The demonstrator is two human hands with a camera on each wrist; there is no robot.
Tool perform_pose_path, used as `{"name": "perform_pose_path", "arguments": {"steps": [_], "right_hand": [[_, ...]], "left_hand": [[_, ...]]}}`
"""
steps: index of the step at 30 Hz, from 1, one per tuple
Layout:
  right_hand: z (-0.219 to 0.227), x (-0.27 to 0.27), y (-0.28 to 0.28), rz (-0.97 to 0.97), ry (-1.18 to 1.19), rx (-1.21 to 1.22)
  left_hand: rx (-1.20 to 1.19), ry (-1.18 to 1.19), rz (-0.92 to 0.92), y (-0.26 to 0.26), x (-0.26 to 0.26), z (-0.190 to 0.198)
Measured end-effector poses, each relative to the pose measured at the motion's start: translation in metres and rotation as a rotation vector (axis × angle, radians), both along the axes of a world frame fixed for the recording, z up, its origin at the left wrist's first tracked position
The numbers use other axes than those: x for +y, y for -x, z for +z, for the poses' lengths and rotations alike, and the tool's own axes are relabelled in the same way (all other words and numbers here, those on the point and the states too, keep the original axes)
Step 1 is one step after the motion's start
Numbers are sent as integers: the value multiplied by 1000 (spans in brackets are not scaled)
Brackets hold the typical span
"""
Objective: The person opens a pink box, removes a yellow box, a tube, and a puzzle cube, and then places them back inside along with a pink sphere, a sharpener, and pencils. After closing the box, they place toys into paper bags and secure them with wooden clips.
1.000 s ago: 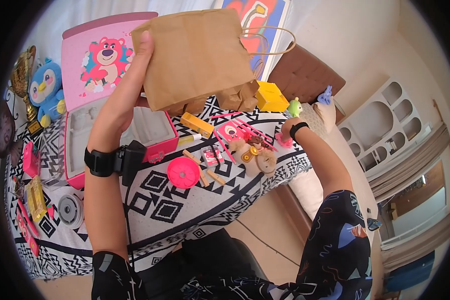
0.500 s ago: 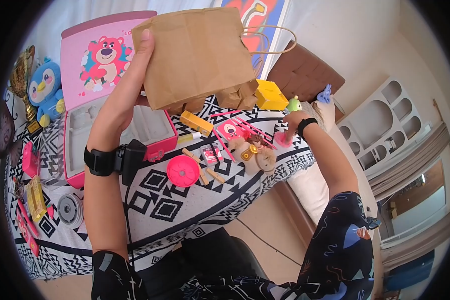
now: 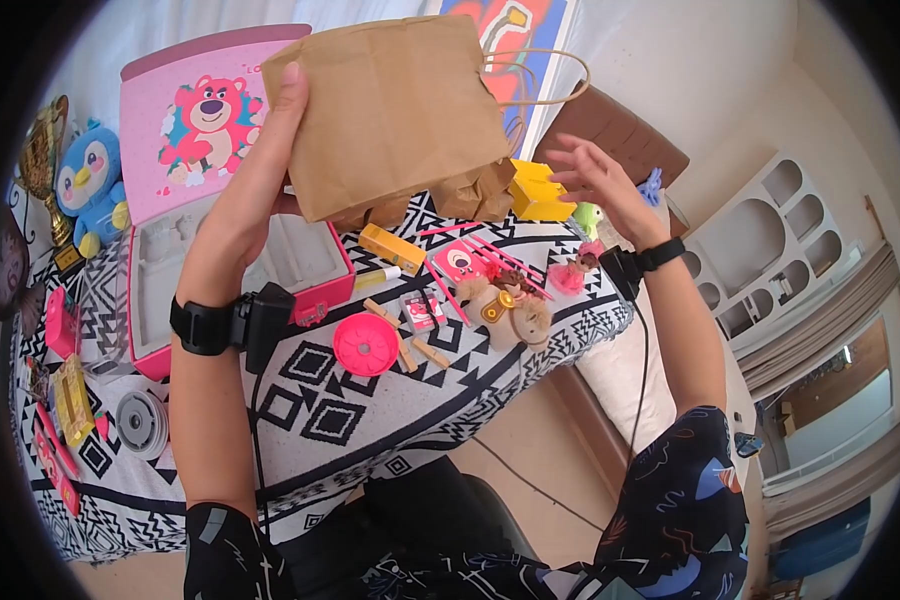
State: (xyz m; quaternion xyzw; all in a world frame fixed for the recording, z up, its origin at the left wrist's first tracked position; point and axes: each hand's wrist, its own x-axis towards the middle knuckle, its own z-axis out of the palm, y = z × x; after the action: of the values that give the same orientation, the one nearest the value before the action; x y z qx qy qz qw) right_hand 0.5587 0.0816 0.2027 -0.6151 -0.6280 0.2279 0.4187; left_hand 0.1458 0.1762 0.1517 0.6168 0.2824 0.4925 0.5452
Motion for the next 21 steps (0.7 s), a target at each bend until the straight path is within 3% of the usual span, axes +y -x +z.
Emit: {"name": "perform_pose_path", "arguments": {"steps": [1,2,4,5,7,11,14,15,16,18,21], "right_hand": [[8,-9,27,174,8,277],[14,-16,50,171,7,280],[24,-23,86,418,64,327],[27,-21,99,414,63,329],[32,-17,116,195,77,138],[34,-9,122,193,174,261],[36,-15,133,109,86,197],[42,-14,121,69,0,163],[49,-14,112,28,-84,128],[59,-8,92,-76,-234,45],[57,12,64,-162,-290,-87]], "left_hand": [[3,-4,-17,-1,0,0],[7,-4,-20,-3,-2,0],[19,-11,-77,-8,-10,3],[21,-10,-80,-11,-13,3],[61,-30,-93,-18,-17,2],[5,-34,-229,-25,-12,-3],[7,-57,-213,-27,-17,-4],[85,-13,-323,-20,-8,-5],[82,-10,-320,-19,-10,-3],[65,-28,-125,-15,-16,2],[8,-50,-115,-4,-7,1]]}}
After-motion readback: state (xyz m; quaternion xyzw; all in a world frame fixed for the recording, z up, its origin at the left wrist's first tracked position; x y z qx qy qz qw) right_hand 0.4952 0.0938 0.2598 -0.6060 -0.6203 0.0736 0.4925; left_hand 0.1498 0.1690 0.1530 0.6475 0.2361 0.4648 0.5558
